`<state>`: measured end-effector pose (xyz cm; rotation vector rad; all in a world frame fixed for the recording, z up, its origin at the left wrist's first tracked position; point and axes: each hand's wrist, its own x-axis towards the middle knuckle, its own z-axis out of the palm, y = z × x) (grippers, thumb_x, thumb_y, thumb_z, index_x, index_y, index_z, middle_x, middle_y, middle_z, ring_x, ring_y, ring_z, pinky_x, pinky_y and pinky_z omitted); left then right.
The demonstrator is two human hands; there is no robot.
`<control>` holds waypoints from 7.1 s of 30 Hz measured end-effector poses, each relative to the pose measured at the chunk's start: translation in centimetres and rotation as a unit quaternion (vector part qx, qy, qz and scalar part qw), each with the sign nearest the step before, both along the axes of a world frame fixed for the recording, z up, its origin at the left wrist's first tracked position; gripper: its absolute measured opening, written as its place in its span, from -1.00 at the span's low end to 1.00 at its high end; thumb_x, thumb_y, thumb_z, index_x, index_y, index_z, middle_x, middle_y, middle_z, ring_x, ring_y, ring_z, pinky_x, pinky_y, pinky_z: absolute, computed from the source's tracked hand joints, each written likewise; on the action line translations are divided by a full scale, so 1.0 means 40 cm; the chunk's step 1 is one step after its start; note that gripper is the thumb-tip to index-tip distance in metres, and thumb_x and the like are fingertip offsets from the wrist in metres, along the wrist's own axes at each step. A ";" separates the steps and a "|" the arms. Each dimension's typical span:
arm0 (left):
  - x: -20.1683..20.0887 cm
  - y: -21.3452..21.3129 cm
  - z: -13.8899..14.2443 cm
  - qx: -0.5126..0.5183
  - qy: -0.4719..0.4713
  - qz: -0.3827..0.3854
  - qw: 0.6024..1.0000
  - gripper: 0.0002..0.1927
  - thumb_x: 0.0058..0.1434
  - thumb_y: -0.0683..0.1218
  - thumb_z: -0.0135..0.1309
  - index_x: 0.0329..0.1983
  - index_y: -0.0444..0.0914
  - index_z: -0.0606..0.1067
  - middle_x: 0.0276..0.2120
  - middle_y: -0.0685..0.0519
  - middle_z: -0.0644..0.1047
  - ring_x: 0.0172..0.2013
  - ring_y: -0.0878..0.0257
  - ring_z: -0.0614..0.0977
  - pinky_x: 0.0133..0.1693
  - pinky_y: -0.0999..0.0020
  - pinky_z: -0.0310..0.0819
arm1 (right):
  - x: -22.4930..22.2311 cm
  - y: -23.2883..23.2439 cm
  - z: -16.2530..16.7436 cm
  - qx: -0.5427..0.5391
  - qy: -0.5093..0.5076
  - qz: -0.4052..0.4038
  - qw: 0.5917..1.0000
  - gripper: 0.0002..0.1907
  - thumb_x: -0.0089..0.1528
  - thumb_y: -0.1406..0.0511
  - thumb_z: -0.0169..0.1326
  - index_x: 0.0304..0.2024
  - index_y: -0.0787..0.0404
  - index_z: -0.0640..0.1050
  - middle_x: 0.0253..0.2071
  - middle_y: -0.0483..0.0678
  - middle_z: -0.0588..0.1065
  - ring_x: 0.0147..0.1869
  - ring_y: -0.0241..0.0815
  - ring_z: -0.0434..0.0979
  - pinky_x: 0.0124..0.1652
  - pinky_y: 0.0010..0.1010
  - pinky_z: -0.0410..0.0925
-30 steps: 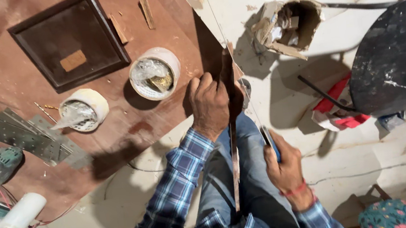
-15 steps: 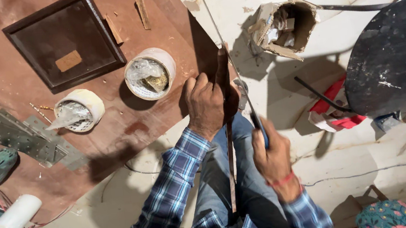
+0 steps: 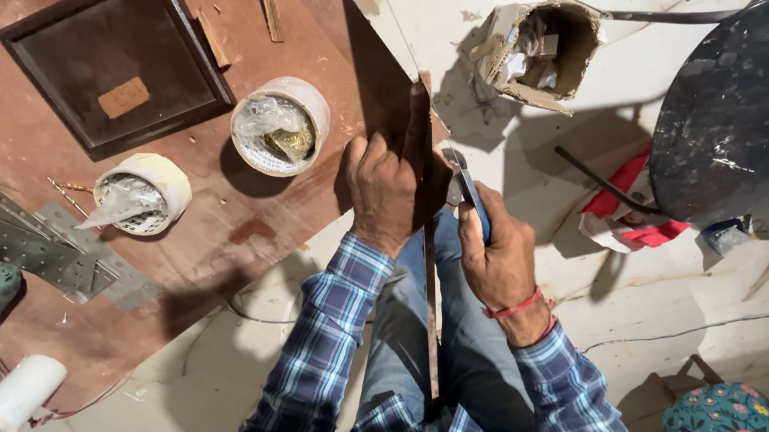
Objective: The person uses a hand saw to cut a thin wooden strip into smaller pieces. They hold the strip with one hand and saw with the other, repeating the process on multiple strips. The cut pieces are placed on the workbench.
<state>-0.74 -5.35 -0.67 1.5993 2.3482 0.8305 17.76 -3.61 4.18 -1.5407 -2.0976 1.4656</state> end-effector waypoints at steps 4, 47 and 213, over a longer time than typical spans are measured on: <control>-0.005 -0.005 -0.018 -0.037 0.003 -0.015 0.999 -0.84 0.25 -0.15 0.10 -0.38 -0.34 0.46 -0.52 -0.05 0.40 -0.26 -0.01 0.47 -0.13 0.04 0.30 | 0.031 -0.026 0.048 -0.020 -0.027 -0.003 0.999 -0.65 0.36 0.28 -0.05 0.15 0.28 0.50 -0.53 0.06 0.48 -0.53 -0.17 0.54 -0.47 -0.35 0.36; 0.222 -0.159 -0.059 0.034 -0.680 0.268 0.681 -0.52 0.50 0.22 -0.22 -0.32 -0.22 0.41 -0.64 0.26 0.25 -0.64 0.51 0.23 -0.59 0.51 0.09 | -0.007 -0.091 0.041 -0.065 0.023 -0.018 0.997 -0.73 0.47 0.23 -0.15 -0.06 0.32 0.45 -0.63 -0.11 0.34 -0.59 -0.35 0.32 -0.55 -0.43 0.20; 0.218 -0.142 -0.119 -0.005 -0.580 0.250 0.776 -0.40 0.67 0.14 -0.33 -0.51 -0.24 0.24 -0.62 0.11 0.19 -0.55 0.35 0.21 -0.51 0.34 0.08 | -0.052 -0.062 0.174 -0.058 -0.007 -0.015 0.998 -0.75 0.42 0.32 -0.16 0.02 0.38 0.44 -0.57 0.18 0.40 -0.56 0.00 0.47 -0.52 -0.20 0.28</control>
